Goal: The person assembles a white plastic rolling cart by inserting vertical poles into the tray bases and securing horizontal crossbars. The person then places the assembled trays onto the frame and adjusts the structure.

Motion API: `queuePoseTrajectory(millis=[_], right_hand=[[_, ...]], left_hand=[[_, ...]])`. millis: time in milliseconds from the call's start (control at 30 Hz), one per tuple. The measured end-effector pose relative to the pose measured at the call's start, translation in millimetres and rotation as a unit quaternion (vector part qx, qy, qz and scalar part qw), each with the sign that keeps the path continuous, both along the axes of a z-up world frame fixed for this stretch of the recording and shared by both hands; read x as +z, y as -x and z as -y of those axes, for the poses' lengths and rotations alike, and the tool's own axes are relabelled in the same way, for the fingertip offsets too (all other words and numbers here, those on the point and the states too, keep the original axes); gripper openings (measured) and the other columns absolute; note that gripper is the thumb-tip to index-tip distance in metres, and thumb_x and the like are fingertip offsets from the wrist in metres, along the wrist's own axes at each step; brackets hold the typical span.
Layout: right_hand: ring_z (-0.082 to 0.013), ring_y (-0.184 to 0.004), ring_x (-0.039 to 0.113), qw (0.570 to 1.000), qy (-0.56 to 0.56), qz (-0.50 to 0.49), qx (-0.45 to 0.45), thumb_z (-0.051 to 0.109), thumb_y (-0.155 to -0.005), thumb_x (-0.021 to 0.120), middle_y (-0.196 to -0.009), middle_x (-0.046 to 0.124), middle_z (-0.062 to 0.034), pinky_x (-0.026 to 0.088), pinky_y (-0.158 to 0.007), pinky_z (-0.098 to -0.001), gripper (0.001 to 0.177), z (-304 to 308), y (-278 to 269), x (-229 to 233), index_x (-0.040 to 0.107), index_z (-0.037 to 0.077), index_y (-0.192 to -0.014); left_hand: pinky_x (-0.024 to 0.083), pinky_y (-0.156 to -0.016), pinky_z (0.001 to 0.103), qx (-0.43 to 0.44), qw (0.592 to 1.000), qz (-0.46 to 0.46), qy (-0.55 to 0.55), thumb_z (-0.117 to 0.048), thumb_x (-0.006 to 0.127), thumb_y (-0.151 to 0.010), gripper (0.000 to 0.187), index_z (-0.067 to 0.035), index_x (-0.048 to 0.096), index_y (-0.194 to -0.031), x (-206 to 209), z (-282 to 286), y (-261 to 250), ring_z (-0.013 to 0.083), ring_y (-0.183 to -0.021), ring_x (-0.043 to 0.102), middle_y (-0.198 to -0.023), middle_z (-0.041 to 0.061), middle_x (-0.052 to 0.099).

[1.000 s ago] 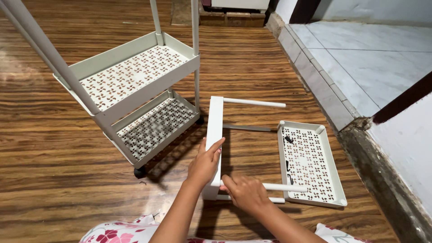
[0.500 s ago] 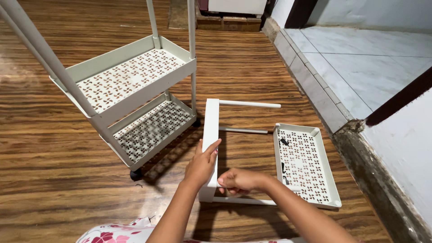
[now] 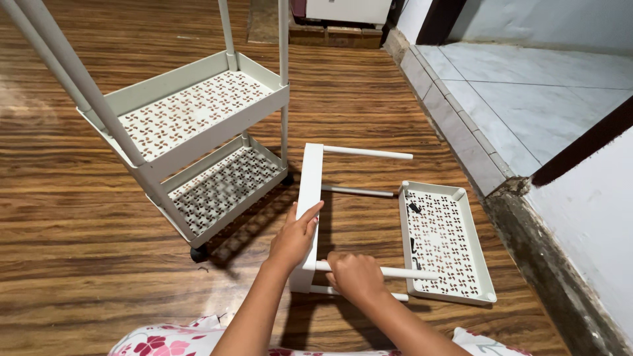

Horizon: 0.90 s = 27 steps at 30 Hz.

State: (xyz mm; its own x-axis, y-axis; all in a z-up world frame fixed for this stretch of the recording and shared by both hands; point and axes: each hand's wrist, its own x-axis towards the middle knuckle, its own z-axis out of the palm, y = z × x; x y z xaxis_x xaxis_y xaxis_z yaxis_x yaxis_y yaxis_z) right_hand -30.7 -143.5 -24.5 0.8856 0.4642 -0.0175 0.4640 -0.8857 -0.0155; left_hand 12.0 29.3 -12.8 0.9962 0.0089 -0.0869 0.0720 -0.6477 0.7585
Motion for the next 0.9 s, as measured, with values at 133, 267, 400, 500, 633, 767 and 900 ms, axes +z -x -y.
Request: queuePoseTrajectory(millis=[133, 267, 400, 500, 633, 767, 900], right_hand=[[-0.0366, -0.077, 0.074, 0.998, -0.007, -0.046, -0.029, 0.034, -0.081, 0.081, -0.079, 0.074, -0.0179, 0.058, -0.068, -0.0488, 0.026, 1, -8, -4, 0.074, 0.010, -0.086], [-0.0337, -0.069, 0.073, 0.989, -0.046, -0.136, -0.018, 0.030, -0.079, 0.081, -0.073, 0.073, -0.0155, 0.056, -0.067, -0.0478, 0.023, 9, -23, -10, 0.076, 0.008, -0.080], [-0.0277, -0.054, 0.054, 0.888, -0.116, -0.445, -0.020, 0.032, -0.093, 0.077, -0.060, 0.060, -0.0112, 0.040, -0.058, -0.0470, 0.035, 16, -58, -6, 0.066, 0.003, -0.077], [-0.0253, -0.051, 0.043, 0.812, -0.151, -0.562, -0.037, 0.036, -0.097, 0.077, -0.057, 0.051, -0.0073, 0.031, -0.052, -0.0466, 0.043, 21, -64, 1, 0.059, 0.003, -0.075], [-0.0292, -0.068, 0.058, 0.983, -0.105, -0.142, 0.059, 0.043, -0.088, 0.080, -0.073, 0.062, -0.0111, 0.045, -0.063, -0.0445, 0.043, 14, -24, 7, 0.063, 0.004, -0.083], [-0.0250, -0.084, 0.063, 0.950, -0.160, 0.197, 0.181, 0.024, -0.084, 0.072, -0.098, 0.065, -0.0106, 0.051, -0.070, -0.0392, 0.037, 19, 24, 4, 0.064, 0.002, -0.113], [-0.0259, -0.079, 0.063, 0.963, -0.097, 0.212, 0.136, 0.024, -0.086, 0.073, -0.091, 0.063, -0.0112, 0.052, -0.066, -0.0413, 0.034, 10, 28, -9, 0.063, 0.004, -0.111]], left_hand=[[0.048, -0.106, 0.046, -0.007, 1.000, -0.012, -0.008, -0.042, 0.042, -0.103, 0.043, -0.053, 0.048, -0.144, 0, 2, -2, 0.0348, -0.139, 0.049, -0.166, 0.010, 0.025], [0.049, -0.106, 0.045, -0.013, 1.000, -0.026, 0.000, -0.040, 0.040, -0.103, 0.044, -0.052, 0.048, -0.144, -8, 3, -5, 0.0332, -0.140, 0.049, -0.167, 0.009, 0.024], [0.042, -0.110, 0.045, -0.035, 0.995, 0.083, 0.035, -0.037, 0.049, -0.103, 0.044, -0.045, 0.053, -0.147, -21, -2, -10, 0.0385, -0.144, 0.041, -0.162, 0.018, 0.026], [0.045, -0.111, 0.042, -0.034, 0.993, 0.059, 0.094, -0.035, 0.047, -0.102, 0.044, -0.045, 0.053, -0.144, -28, 0, -12, 0.0348, -0.137, 0.050, -0.163, 0.014, 0.029], [0.047, -0.107, 0.042, -0.019, 0.998, 0.013, 0.056, -0.037, 0.046, -0.101, 0.044, -0.048, 0.052, -0.143, -26, -2, -12, 0.0330, -0.136, 0.052, -0.164, 0.009, 0.029], [0.049, -0.104, 0.043, -0.008, 0.999, 0.024, 0.044, -0.037, 0.045, -0.101, 0.043, -0.049, 0.053, -0.142, -12, 1, -6, 0.0318, -0.136, 0.053, -0.163, 0.005, 0.032], [0.052, -0.098, 0.048, 0.013, 0.999, -0.014, -0.046, -0.040, 0.043, -0.103, 0.043, -0.054, 0.048, -0.143, 8, 9, 1, 0.0352, -0.127, 0.059, -0.161, 0.007, 0.035]])
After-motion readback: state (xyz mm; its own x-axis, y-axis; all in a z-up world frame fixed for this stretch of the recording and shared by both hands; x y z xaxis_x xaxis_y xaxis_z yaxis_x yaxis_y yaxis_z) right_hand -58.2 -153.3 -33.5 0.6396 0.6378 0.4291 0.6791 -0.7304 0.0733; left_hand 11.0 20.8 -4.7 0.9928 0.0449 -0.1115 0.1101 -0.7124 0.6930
